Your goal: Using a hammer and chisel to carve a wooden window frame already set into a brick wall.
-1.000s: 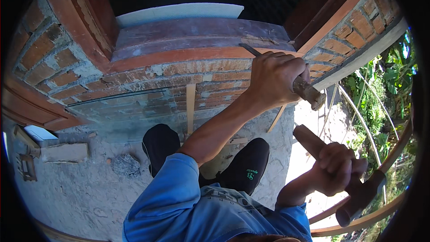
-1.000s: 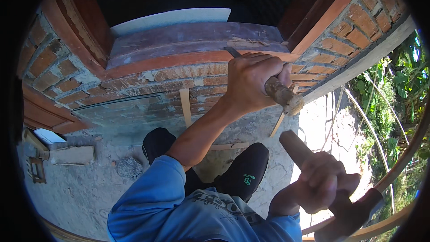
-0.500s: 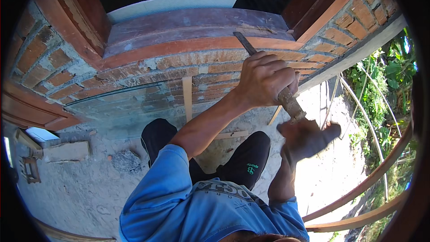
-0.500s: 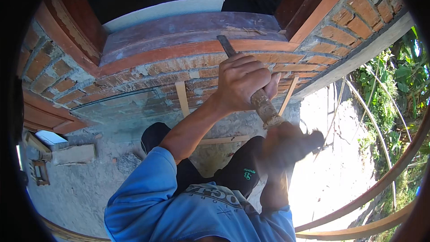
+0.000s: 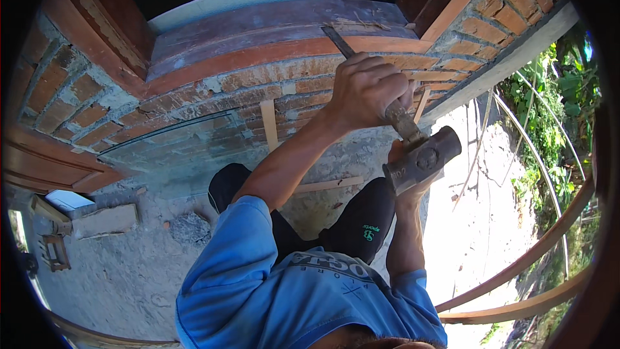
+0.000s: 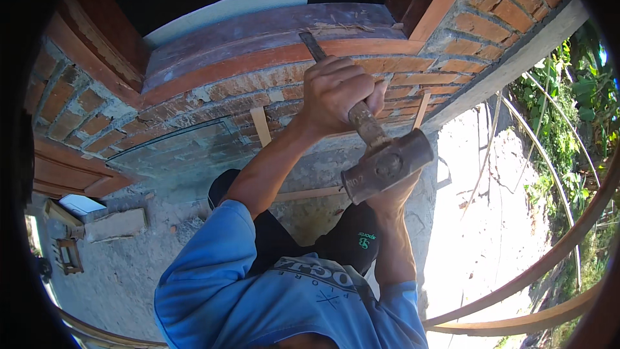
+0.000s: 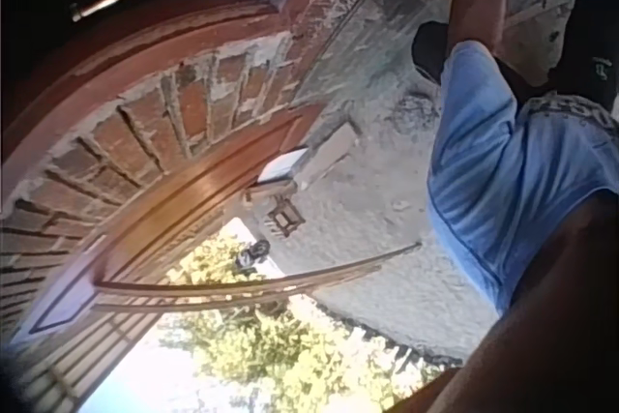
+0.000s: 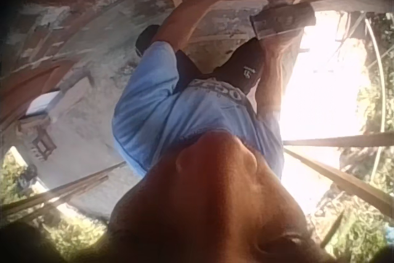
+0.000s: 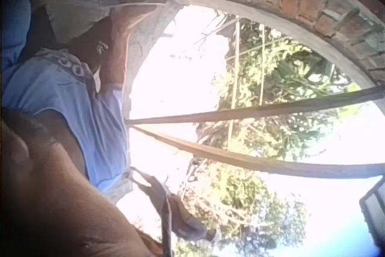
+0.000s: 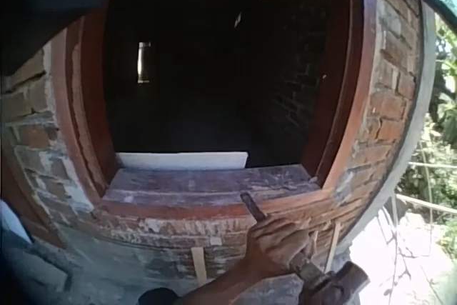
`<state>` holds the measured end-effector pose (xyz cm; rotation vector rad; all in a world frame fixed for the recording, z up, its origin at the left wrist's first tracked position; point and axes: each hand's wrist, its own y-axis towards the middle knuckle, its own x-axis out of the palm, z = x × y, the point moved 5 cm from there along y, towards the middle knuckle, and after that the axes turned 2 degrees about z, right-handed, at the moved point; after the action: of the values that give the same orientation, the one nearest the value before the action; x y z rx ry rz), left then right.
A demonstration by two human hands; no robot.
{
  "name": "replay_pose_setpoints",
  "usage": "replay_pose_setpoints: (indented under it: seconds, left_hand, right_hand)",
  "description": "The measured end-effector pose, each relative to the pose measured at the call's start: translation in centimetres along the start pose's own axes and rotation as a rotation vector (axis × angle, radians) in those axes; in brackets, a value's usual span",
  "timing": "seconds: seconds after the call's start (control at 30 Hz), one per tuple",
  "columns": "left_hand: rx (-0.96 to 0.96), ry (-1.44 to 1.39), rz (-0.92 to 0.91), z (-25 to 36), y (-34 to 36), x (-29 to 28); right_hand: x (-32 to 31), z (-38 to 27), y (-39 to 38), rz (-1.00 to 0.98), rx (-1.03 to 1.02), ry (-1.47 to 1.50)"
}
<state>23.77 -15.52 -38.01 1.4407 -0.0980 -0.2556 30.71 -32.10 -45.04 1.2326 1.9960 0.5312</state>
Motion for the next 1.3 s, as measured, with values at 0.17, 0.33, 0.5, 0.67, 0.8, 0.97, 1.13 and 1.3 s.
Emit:
replay_pose_setpoints:
  seconds: [0.17, 0.33, 0.5, 0.67, 0.8, 0.97, 1.13, 1.3]
  left_hand:
    - [-0.007, 0.032, 0.001, -0.1, -0.8, -0.6]
    - [0.030, 0.018, 0.045, 0.3, -0.3, 0.2]
    - [0.046, 0.116, -0.026, -1.2, 0.5, -0.7]
    - [-0.398, 0.006, 0.024, -3.4, 5.6, -0.7]
    - [0.004, 0.056, -0.149, -0.2, -0.9, -1.1]
    - [0.125, 0.170, -0.176, 0.5, -3.6, -1.4]
    - [0.034, 0.057, -0.116, 1.4, -1.3, -0.2]
    - [-0.033, 0.040, -0.074, 1.1, -0.2, 0.0]
  right_hand:
    - [-5.7, -8.2, 1.1, 0.026, 0.215, -0.018]
    - [-7.7, -5.0, -0.8, 0.249, -0.379, 0.875]
    - [0.4, 0.4, 0.3, -0.094, 0.205, 0.158]
    - [-2.6, 3.0, -4.2, 0.206, 0.763, 0.979]
    - [-5.8, 0.5, -5.7, 0.010, 0.359, 0.370]
    - [-8.0, 0.2, -6.9, 0.095, 0.255, 0.120]
    - [-8.3, -1.8, -6.0, 0.095, 0.162, 0.082]
    - [-9.1, -4.0, -3.9, -0.149, 0.057, 0.070]
